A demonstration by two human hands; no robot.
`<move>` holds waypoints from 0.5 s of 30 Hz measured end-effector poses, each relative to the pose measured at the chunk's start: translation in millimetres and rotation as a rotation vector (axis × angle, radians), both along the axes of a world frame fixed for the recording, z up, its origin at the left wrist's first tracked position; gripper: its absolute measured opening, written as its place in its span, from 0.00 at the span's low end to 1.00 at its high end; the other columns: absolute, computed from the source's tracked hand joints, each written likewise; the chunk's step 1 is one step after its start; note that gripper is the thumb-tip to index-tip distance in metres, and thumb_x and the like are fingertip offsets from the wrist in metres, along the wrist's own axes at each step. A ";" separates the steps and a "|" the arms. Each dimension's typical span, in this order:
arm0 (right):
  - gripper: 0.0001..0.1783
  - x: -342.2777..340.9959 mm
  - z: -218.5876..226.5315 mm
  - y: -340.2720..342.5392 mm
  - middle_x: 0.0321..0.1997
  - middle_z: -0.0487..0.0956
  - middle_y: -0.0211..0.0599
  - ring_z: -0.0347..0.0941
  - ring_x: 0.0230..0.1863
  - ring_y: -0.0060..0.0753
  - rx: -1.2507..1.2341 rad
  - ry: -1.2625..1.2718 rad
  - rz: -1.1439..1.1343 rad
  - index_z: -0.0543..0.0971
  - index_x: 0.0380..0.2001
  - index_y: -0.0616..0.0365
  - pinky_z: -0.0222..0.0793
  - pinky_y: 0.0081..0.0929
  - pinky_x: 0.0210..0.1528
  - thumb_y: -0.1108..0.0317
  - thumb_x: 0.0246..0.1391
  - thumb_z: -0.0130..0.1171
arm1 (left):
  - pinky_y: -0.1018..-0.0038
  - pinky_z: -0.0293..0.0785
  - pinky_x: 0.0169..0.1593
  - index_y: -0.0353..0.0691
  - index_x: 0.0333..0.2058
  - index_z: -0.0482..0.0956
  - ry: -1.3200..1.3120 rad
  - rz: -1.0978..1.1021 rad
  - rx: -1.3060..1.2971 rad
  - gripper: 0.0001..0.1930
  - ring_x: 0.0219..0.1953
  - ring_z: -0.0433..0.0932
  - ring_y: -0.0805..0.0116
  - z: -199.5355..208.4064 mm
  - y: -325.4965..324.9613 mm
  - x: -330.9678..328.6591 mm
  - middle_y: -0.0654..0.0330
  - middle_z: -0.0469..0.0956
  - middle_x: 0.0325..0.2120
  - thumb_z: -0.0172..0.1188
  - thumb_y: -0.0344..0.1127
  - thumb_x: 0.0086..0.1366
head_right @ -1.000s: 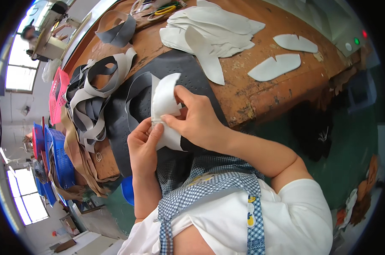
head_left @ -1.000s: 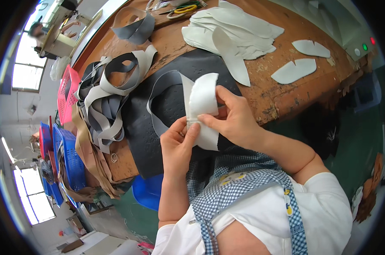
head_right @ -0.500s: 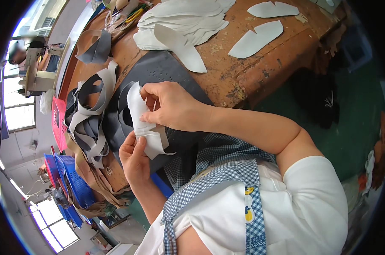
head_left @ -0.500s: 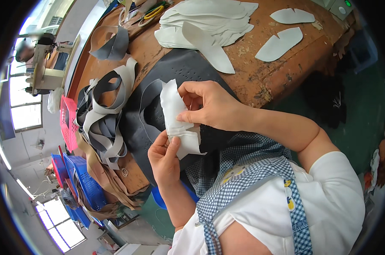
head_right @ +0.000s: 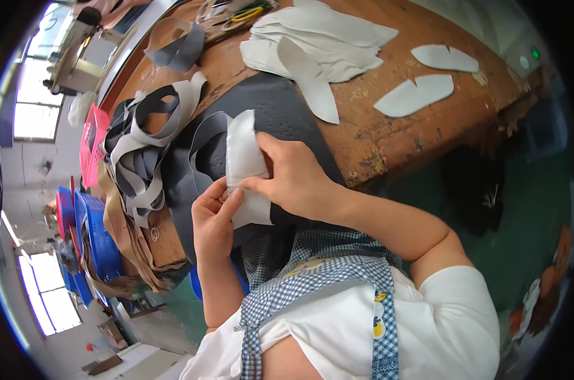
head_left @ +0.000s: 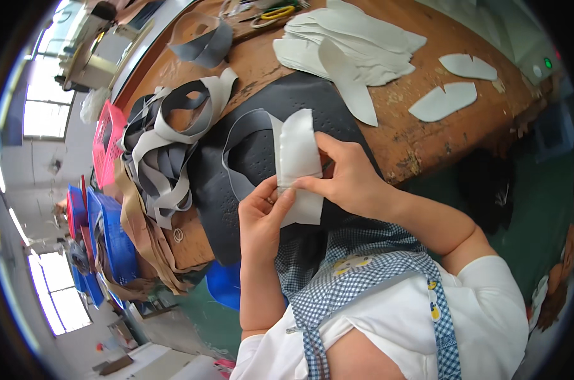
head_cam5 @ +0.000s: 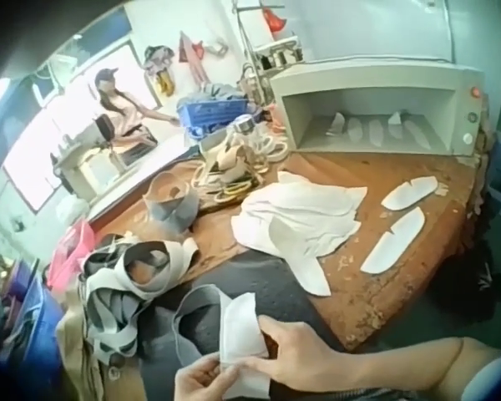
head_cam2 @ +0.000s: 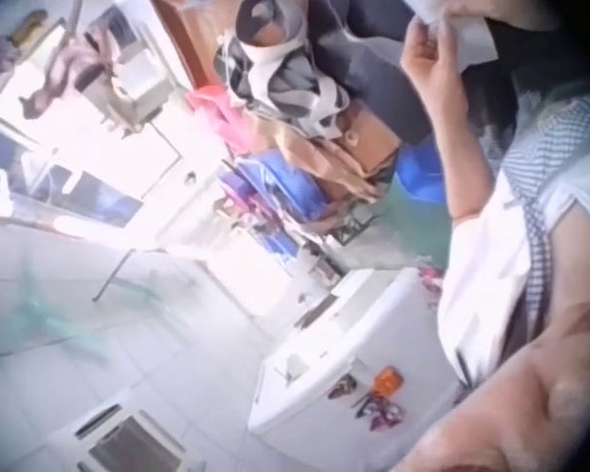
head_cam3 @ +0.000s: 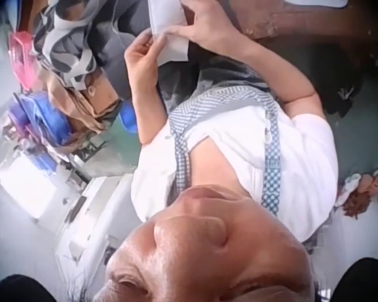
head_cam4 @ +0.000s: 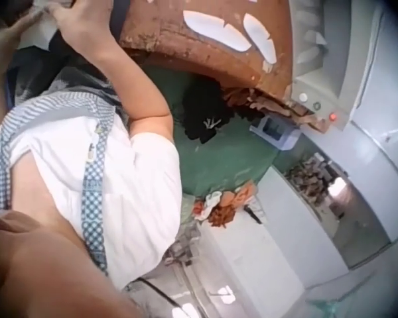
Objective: Assembling shoe upper components and linings by hand at a workbench.
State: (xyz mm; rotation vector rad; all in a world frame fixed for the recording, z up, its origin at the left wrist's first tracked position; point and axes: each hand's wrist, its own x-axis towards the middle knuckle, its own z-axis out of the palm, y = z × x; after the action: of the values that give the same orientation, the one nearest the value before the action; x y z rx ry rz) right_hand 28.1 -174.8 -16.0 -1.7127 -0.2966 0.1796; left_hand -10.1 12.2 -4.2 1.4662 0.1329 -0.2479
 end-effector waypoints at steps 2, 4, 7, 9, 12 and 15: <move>0.22 -0.3 -7.5 1.5 0.35 0.83 0.40 0.81 0.34 0.27 0.059 0.018 -0.058 0.76 0.45 0.66 0.77 0.24 0.37 0.72 0.48 0.71 | 0.81 0.73 0.42 0.26 0.49 0.78 0.035 0.032 -0.015 0.15 0.35 0.79 0.78 0.7 0.4 1.7 0.61 0.82 0.35 0.60 0.31 0.69; 0.20 -3.4 -4.0 3.1 0.35 0.83 0.40 0.81 0.34 0.28 0.064 0.005 -0.063 0.76 0.44 0.65 0.76 0.24 0.37 0.72 0.48 0.71 | 0.81 0.73 0.39 0.28 0.44 0.81 0.061 0.033 0.037 0.15 0.32 0.78 0.80 2.6 0.4 2.9 0.63 0.82 0.31 0.57 0.38 0.70; 0.17 -13.0 -4.6 2.2 0.36 0.83 0.40 0.81 0.34 0.28 0.021 -0.133 -0.104 0.78 0.41 0.64 0.76 0.25 0.37 0.73 0.48 0.71 | 0.83 0.70 0.35 0.29 0.42 0.82 0.136 0.033 -0.013 0.15 0.29 0.76 0.80 -0.1 0.9 8.5 0.63 0.82 0.29 0.55 0.37 0.70; 0.15 -15.9 -8.6 3.9 0.36 0.83 0.40 0.81 0.34 0.29 -0.032 -0.264 -0.127 0.79 0.40 0.64 0.75 0.25 0.37 0.74 0.49 0.70 | 0.83 0.69 0.33 0.30 0.41 0.82 0.137 0.064 -0.094 0.14 0.28 0.76 0.80 -2.4 -4.0 12.5 0.64 0.82 0.29 0.54 0.36 0.70; 0.10 -18.2 -11.5 5.5 0.32 0.80 0.39 0.78 0.28 0.29 0.075 -0.586 -0.220 0.78 0.33 0.63 0.74 0.24 0.31 0.79 0.47 0.69 | 0.83 0.68 0.31 0.30 0.40 0.82 0.137 0.098 -0.199 0.14 0.26 0.75 0.80 -12.0 -3.3 19.1 0.64 0.81 0.28 0.53 0.36 0.70; 0.11 -25.8 0.9 5.1 0.36 0.82 0.37 0.80 0.33 0.26 0.250 -0.482 -0.231 0.79 0.37 0.63 0.76 0.23 0.34 0.79 0.50 0.68 | 0.82 0.69 0.32 0.30 0.41 0.82 0.128 0.133 -0.204 0.14 0.26 0.75 0.80 -19.1 1.0 22.6 0.63 0.81 0.29 0.53 0.36 0.71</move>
State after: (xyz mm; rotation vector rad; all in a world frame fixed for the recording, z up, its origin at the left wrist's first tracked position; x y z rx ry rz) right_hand 2.3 -169.7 -15.2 -1.5090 -0.4504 -0.4305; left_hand 12.5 13.2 -23.3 1.2338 0.2997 -0.2393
